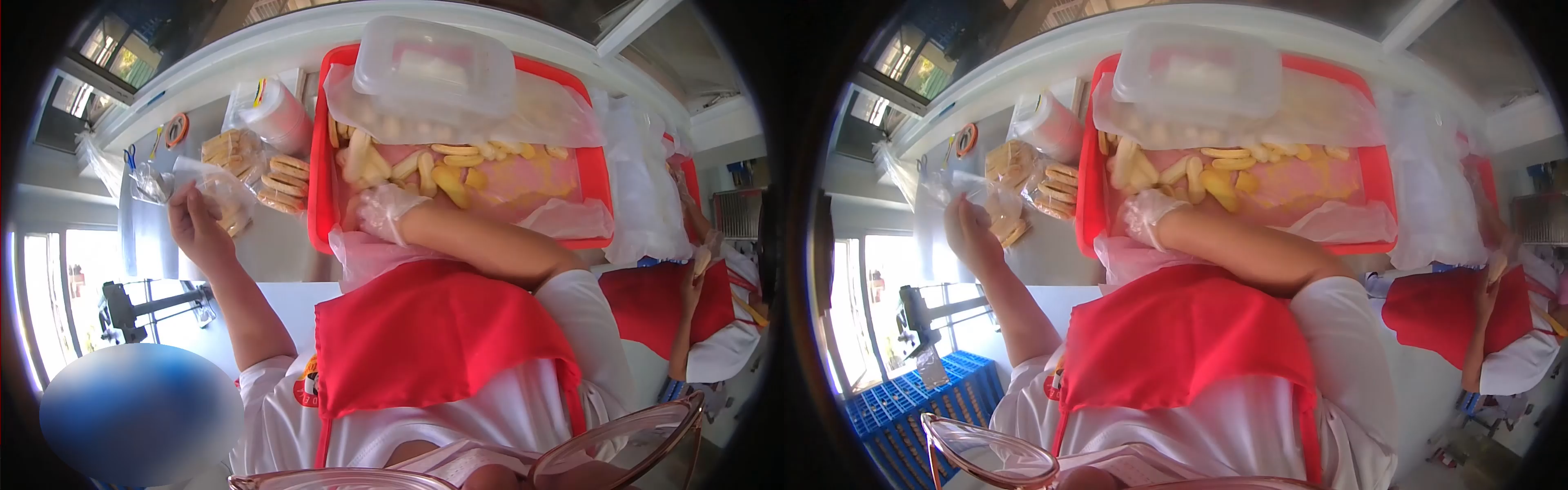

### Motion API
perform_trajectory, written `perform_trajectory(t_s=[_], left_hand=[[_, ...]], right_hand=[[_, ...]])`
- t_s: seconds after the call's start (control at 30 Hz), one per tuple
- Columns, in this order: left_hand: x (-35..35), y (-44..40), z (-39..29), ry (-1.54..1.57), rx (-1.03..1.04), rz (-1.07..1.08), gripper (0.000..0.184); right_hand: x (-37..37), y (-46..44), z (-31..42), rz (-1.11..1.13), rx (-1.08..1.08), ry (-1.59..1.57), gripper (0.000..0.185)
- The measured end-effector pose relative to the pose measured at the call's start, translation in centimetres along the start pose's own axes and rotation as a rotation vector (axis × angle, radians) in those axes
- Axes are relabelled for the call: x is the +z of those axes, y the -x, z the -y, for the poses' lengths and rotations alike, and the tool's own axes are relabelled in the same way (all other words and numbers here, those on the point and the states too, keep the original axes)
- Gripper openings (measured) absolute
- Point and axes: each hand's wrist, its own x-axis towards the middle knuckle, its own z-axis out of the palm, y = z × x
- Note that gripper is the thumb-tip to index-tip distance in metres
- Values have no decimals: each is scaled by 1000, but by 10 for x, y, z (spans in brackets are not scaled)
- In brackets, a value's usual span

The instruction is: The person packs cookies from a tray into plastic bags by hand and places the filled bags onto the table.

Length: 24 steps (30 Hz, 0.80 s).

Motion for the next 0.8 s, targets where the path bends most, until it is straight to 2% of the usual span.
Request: perform_trajectory(t_s=[0.07, 0.1, 0.13, 0.23, 0.33, 0.43, 0.5, 0.57, 0.63, 0.67, 0.73, 0.8], left_hand=[[-3, 1, 8, 149, -62, 52, 11], [-5, 1, 11, 223, -92, 80, 13], [-3, 4, 9, 166, -117, 66, 13], [2, 8, 11, -48, -71, 127, 10], [9, 15, 13, -296, 149, 176, 8], [23, 23, 1, -622, 625, 163, 11], [33, 34, -4, -595, 595, 389, 12], [49, 48, -3, -525, 589, 672, 11], [64, 68, 9, -514, 459, 864, 9], [69, 77, 19, -527, 357, 915, 8], [73, 88, 38, -504, 304, 919, 8], [72, 94, 58, -504, 254, 931, 8]], right_hand=[[3, 20, 0, -38, 269, -179, 21], [14, 26, -8, 31, 233, -124, 24], [21, 33, -17, 100, 196, -69, 32], [26, 67, -39, 121, 256, -90, 45], [22, 95, -54, 102, 386, -155, 59], [45, 114, -75, 69, 444, -51, 65], [50, 130, -82, -77, 437, -111, 61], [45, 142, -85, -119, 517, -241, 55], [34, 149, -88, -56, 687, -440, 48], [42, 157, -92, -204, 674, -475, 46], [60, 169, -98, -503, 631, -541, 41], [52, 176, -103, -276, 628, -499, 42]])
